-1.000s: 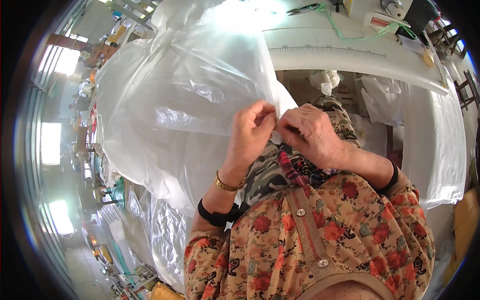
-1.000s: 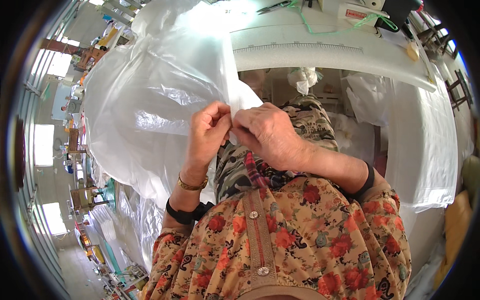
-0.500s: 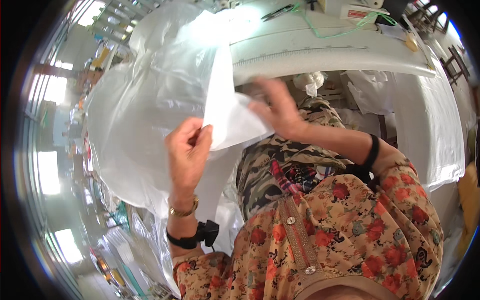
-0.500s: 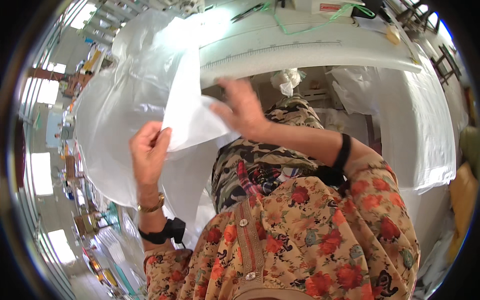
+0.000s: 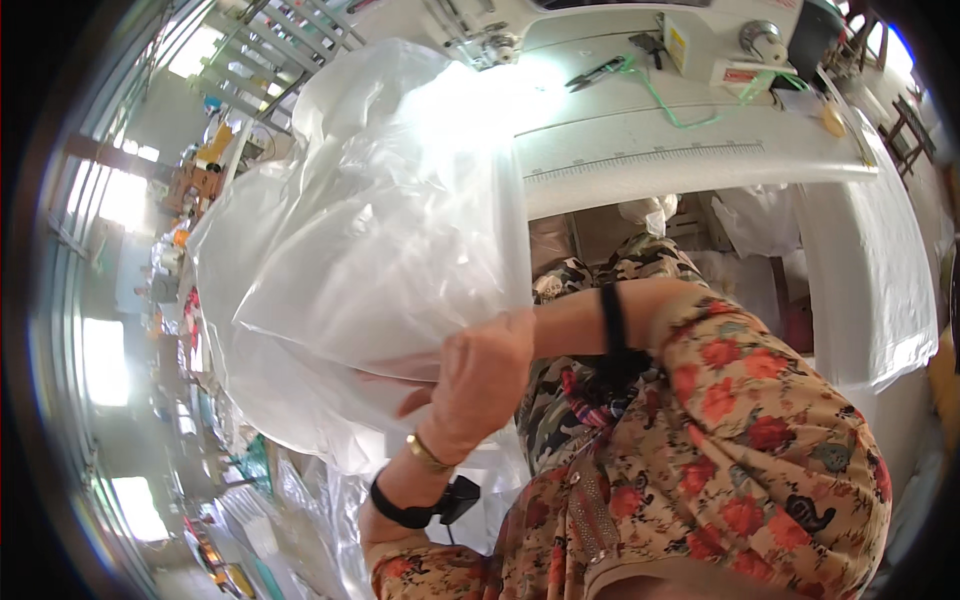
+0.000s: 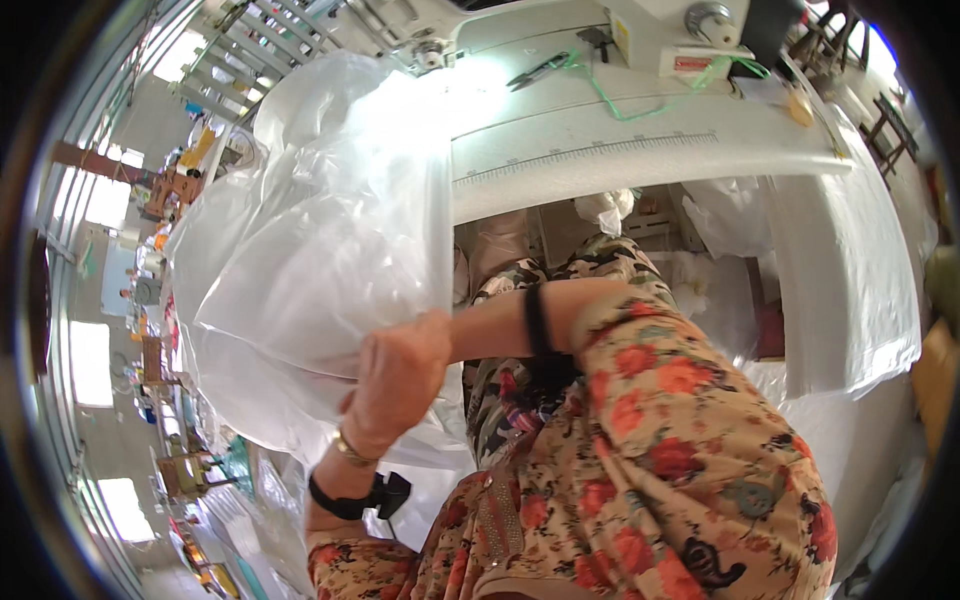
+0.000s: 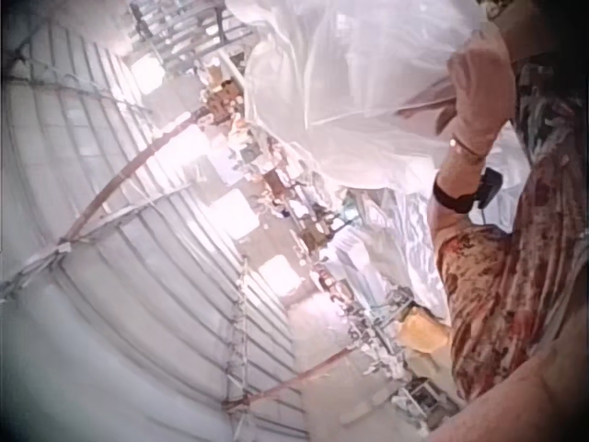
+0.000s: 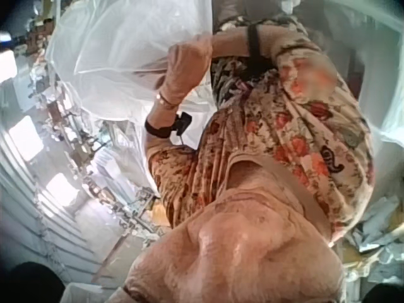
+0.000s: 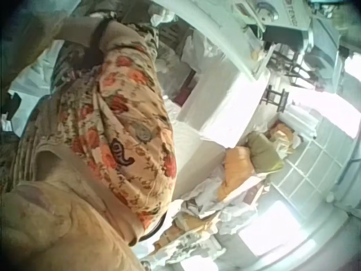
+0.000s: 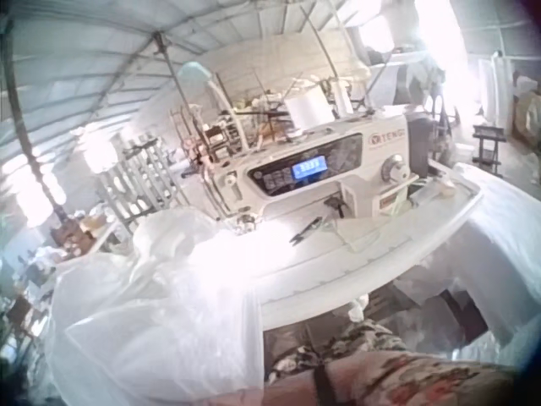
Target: Sewing large white plastic or heavy fabric sheets using an industrial sewing machine.
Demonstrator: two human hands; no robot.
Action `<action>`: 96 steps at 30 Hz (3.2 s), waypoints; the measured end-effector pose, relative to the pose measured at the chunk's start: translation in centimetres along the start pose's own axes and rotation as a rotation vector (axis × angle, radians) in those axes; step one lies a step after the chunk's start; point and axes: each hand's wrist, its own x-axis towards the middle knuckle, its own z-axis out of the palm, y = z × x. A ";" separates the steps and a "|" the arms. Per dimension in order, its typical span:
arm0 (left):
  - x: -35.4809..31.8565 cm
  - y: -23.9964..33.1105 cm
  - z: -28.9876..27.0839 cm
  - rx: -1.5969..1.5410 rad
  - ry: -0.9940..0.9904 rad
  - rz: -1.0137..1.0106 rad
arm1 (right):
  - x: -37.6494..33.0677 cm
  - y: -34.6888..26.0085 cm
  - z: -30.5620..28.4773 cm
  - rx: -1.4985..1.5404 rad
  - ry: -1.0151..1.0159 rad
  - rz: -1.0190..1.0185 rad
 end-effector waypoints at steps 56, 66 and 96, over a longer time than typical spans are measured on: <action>3.4 -0.3 6.3 -0.251 0.454 -0.201 | -2.7 -0.2 -23.8 -1.338 0.234 0.485; 9.5 -4.2 2.5 -0.081 0.447 -0.156 | -1.9 -2.3 -23.4 -1.315 0.181 0.549; -14.0 -24.2 11.8 0.282 0.058 -0.881 | -3.1 0.5 -24.5 -0.696 0.108 0.164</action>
